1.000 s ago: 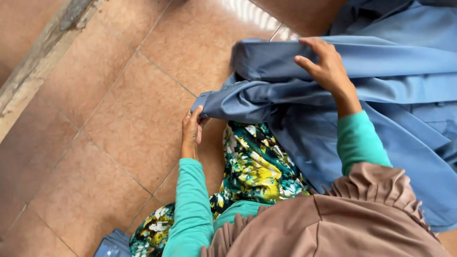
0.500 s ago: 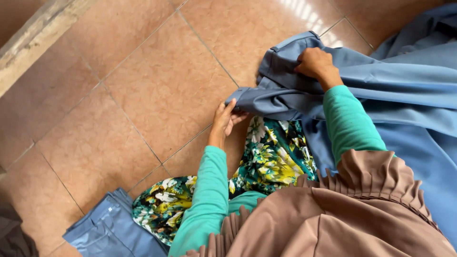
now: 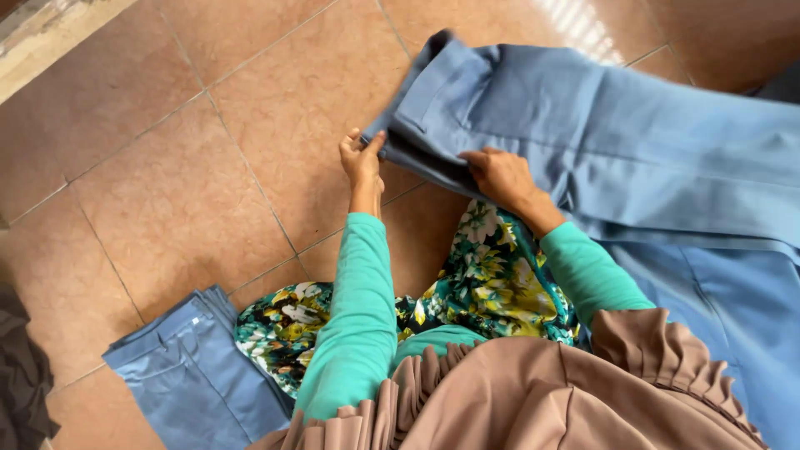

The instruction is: Folding blue trousers into neat rectangles on a tiled floor.

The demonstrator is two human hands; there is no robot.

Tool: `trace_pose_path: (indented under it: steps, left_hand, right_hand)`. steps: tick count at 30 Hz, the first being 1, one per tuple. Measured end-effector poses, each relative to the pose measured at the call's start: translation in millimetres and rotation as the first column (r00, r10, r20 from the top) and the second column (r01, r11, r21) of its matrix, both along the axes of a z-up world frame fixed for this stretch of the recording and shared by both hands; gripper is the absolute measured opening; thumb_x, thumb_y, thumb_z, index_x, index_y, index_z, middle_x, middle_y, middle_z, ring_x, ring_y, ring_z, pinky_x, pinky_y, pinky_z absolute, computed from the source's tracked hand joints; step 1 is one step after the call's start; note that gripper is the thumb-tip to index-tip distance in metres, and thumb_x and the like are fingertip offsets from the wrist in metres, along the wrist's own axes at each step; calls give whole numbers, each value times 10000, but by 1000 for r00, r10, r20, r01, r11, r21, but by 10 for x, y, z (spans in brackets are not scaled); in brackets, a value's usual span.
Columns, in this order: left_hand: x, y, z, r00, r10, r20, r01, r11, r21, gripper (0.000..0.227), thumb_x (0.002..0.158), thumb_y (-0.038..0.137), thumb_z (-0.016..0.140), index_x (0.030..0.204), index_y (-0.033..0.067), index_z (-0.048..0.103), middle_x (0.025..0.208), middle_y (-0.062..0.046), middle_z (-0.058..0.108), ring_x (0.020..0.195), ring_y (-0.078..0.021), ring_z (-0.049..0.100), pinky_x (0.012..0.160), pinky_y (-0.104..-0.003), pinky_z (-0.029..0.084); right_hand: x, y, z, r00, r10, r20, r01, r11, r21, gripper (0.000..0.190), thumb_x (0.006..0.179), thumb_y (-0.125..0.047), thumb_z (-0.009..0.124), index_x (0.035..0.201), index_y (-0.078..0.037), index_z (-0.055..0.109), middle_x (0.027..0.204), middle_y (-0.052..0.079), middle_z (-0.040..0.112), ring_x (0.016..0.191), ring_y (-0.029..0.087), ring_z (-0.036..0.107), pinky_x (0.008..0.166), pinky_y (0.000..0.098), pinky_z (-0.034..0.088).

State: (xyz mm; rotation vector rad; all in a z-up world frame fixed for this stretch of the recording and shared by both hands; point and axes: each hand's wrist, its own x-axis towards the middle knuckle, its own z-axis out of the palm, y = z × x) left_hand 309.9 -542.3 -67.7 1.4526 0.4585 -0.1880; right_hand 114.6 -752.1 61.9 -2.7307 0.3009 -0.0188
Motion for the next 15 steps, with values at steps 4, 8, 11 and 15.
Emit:
trace_pose_path:
  steps: [4,8,11,15]
  left_hand:
    - [-612,1,1104,939,-64,-338,23,992,-123,997,782,394,893,1553,106,330,1543,-260,308,1397,-433,361,1131,-664,226]
    - [-1164,-26,1881,759,-453,-466,138,813,-566,1482,663,917,606,1605,-74,35,1666,-339,20,1557,-490,23,1212,-682,-63]
    - [-1230,-256,1855,818,-377,-434,149,868,-473,1307,752,632,802,1588,-81,94,1643,-371,91,1516,-558,114,1122,-796,-52]
    - [-917,-341,766,902,-58,-428,-89,945,-315,761,1014,318,637,1524,-96,252,1591,-381,245,1492,-541,216,1165,-765,144]
  right_hand:
    - [42,251,-320,997,-7,-77,13,997,71,291,951,-257,617,1218,-297,727,923,76,724,860,371,734,744,559,604]
    - [16,491,-560,992,19,-125,-18,1000,14,358,939,-308,601,1278,-372,699,899,41,714,851,311,737,755,507,610]
    - [-55,607,-621,988,41,-147,-46,999,-29,346,961,-434,610,1297,-374,672,922,7,690,883,272,729,766,475,614]
    - [-32,720,-156,988,90,-128,-105,988,-113,496,952,-590,579,1361,-313,625,1111,20,567,1065,278,577,850,470,531]
